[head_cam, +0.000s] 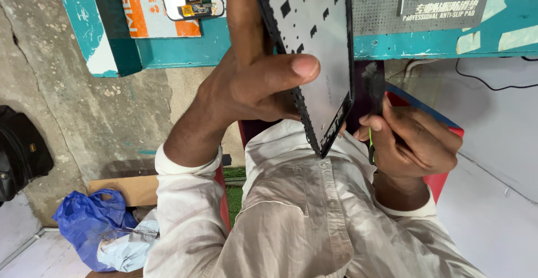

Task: The person works on a disassembled smartphone chassis at a workbench. They use tweezers to manipulate small components along the frame, apply liquid from a bottle to the edges, and brush the interior with a small brush. The device remains open throughout the clip.

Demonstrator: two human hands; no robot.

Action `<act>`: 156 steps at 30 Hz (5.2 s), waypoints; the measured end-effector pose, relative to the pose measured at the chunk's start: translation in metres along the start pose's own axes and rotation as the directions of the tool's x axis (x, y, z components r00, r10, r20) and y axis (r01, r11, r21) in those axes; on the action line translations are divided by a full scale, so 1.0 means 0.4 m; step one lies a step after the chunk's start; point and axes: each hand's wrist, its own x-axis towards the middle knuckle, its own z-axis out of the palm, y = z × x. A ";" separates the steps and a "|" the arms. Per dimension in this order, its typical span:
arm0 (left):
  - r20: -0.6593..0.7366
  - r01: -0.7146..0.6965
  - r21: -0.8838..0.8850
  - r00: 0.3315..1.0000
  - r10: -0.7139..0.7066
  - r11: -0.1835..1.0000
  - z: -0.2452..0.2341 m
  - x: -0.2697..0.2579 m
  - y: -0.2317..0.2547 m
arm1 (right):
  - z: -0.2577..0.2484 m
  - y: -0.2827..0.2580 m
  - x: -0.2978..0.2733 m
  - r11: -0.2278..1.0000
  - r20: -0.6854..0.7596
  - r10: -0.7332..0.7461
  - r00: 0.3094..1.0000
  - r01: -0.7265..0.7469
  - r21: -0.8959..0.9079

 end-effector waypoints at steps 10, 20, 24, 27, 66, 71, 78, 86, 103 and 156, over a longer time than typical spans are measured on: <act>-0.002 0.031 -0.101 1.000 -0.032 0.994 0.009 0.051 0.035 | -0.001 -0.008 0.014 0.998 0.046 0.027 0.999 -0.025 -0.050; 0.017 0.056 -0.167 0.998 -0.054 0.984 0.016 0.076 0.044 | -0.001 -0.026 0.069 0.994 0.060 -0.011 0.998 0.018 -0.109; 0.050 0.130 -0.237 0.991 -0.122 0.963 0.020 0.081 0.068 | 0.006 -0.043 0.130 0.992 0.065 -0.060 0.996 0.067 -0.107; 0.041 0.115 -0.276 0.993 -0.108 0.954 0.034 0.091 0.056 | 0.011 -0.039 0.170 0.995 0.050 -0.063 0.997 0.067 -0.076; 0.019 0.230 -0.415 0.970 -0.244 0.880 0.052 0.124 0.062 | 0.000 -0.083 0.289 0.993 0.038 -0.086 0.996 0.089 -0.082; 0.056 0.294 -0.447 0.952 -0.301 0.845 0.043 0.121 0.073 | -0.003 -0.054 0.326 0.997 -0.022 -0.068 0.997 0.068 -0.023; 0.014 0.237 -0.444 0.966 -0.258 0.864 0.047 0.133 0.076 | -0.034 -0.032 0.328 0.954 0.085 -0.260 0.962 0.270 -0.130; -0.074 0.170 -0.578 0.963 -0.259 0.798 0.058 0.144 0.081 | -0.091 0.002 0.334 0.937 0.060 -0.280 0.958 0.287 -0.201; -0.074 0.129 -0.567 0.976 -0.206 0.813 0.041 0.151 0.074 | -0.087 0.049 0.332 0.947 0.188 -0.312 0.931 0.321 -0.019; -0.076 0.190 -0.261 0.973 -0.217 0.946 0.003 0.042 0.090 | 0.021 0.053 0.053 0.471 0.296 0.346 0.891 -0.437 0.766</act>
